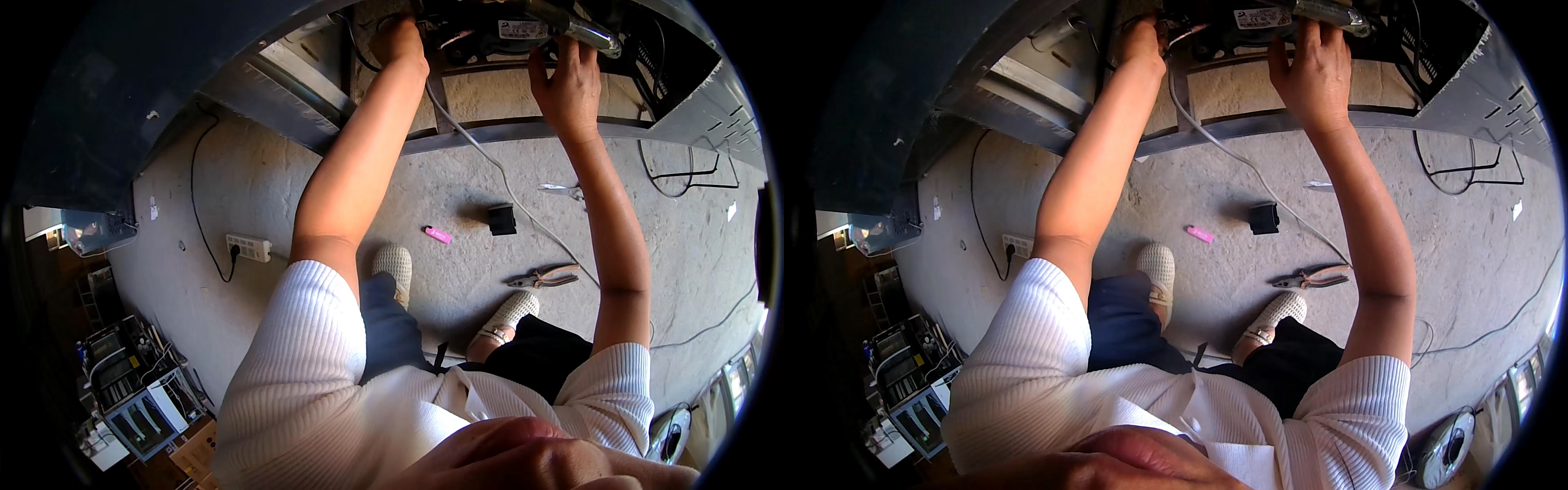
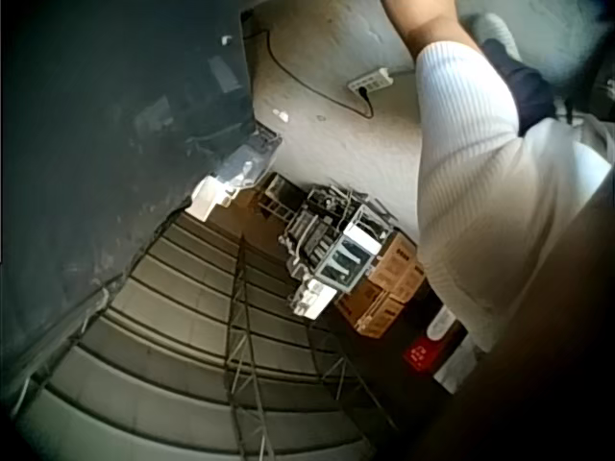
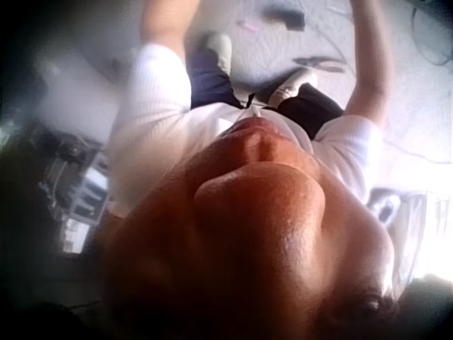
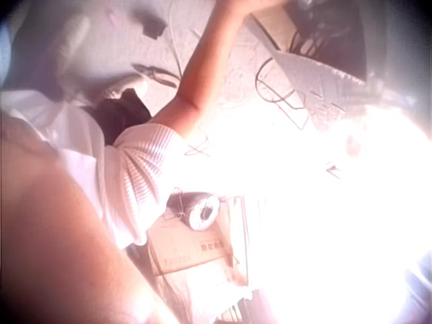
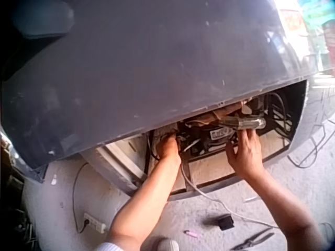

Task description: The person works on the wiring and internal components of an appliance, using pliers and scissors to handle wires and a black component.

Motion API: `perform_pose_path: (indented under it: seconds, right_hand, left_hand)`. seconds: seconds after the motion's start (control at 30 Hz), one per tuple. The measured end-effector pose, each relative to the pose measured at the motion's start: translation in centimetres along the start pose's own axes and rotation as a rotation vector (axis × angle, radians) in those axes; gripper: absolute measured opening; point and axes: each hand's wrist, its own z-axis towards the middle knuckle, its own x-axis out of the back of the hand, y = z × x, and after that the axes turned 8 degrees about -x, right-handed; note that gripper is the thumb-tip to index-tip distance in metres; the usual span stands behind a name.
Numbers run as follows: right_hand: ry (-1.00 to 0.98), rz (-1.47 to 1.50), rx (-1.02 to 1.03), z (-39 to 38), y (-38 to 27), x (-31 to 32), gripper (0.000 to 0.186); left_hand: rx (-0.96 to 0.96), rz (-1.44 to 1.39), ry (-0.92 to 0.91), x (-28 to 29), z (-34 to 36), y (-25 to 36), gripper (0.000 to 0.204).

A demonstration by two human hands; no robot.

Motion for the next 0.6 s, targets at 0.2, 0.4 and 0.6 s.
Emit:
perform_pose_path:
  seconds: [0.2, 0.4, 0.6]
  right_hand:
    - [0.01, 0.0, 0.008, 0.0, 0.1, 0.2, 0.041]
    - [0.017, 0.035, 0.019, 0.1, 0.1, -0.1, 0.038]
    - [0.051, 0.195, 0.088, -0.7, -1.1, 2.0, 0.04]
  left_hand:
    - [-0.005, -0.006, 0.052, -0.3, -1.5, 1.2, 0.022]
    - [-0.301, 0.216, 0.217, -0.1, 1.8, -2.4, 0.027]
    - [0.234, -0.341, -0.18, 3.2, -6.2, 6.6, 0.009]
